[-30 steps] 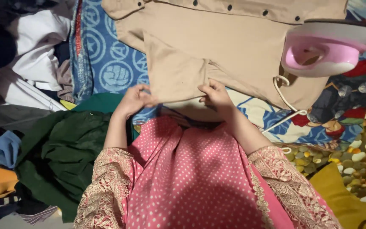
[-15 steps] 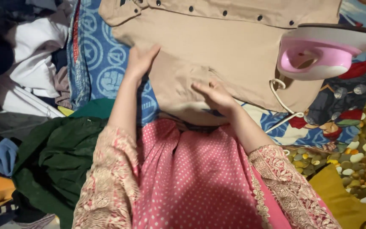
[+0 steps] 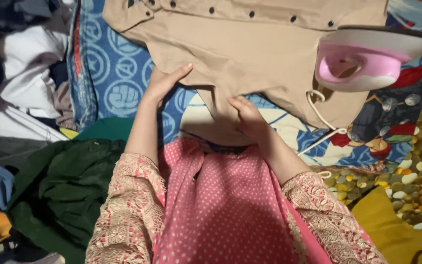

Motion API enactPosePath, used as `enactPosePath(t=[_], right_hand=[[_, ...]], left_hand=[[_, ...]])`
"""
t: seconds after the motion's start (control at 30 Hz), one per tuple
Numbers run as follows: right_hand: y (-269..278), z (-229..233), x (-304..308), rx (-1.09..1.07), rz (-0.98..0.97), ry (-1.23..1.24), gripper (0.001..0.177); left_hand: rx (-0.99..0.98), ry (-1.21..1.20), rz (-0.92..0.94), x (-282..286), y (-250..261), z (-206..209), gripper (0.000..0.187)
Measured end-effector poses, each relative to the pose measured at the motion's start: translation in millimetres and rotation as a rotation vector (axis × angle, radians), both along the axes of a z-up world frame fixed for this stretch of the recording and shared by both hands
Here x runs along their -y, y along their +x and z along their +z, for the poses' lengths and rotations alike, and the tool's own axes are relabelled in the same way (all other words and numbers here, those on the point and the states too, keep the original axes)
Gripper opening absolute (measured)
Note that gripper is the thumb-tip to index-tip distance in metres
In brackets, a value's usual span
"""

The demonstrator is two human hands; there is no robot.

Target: Ironing and folding a tan long-sleeved shirt on the floor.

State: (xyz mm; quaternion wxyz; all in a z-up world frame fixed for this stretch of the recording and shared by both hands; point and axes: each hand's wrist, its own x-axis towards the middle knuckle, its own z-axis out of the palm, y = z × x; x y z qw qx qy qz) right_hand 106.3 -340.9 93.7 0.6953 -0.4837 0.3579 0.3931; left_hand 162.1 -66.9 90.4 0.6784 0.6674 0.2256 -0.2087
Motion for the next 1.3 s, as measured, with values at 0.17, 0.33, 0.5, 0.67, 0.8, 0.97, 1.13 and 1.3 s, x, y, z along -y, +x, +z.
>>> enactPosePath(t=[0.17,0.33,0.5,0.67,0.8,0.97,1.13,1.3], right_hand=[[-4,7,-3,-0.160,0.018,0.157,0.019],[-18,-18,16,0.036,0.262,0.039,0.024],[-29,-20,22,0.153,-0.008,-0.212,0.027],[-8,-58,12,0.248,-0.424,0.016,0.021],[26,-57,12,0.307,-0.493,0.117,0.020],[54,-53,14,0.373,-0.557,0.179,0.019],[82,-29,34,0.441,-0.573,0.223,0.015],[61,-90,69,0.344,-0.571,0.255,0.015]], left_hand=[[-0.029,0.214,0.090,-26,-46,-68,0.055],[-0.189,0.343,0.047,-39,-65,-48,0.051],[-0.057,0.105,0.236,-39,-58,-35,0.044],[-0.076,0.059,0.267,-31,-10,-29,0.054],[0.076,0.088,0.340,-10,34,-43,0.057],[0.187,-0.092,0.363,8,86,-82,0.047],[0.348,-0.752,0.310,22,128,-55,0.044],[0.125,-0.491,0.324,27,119,-32,0.038]])
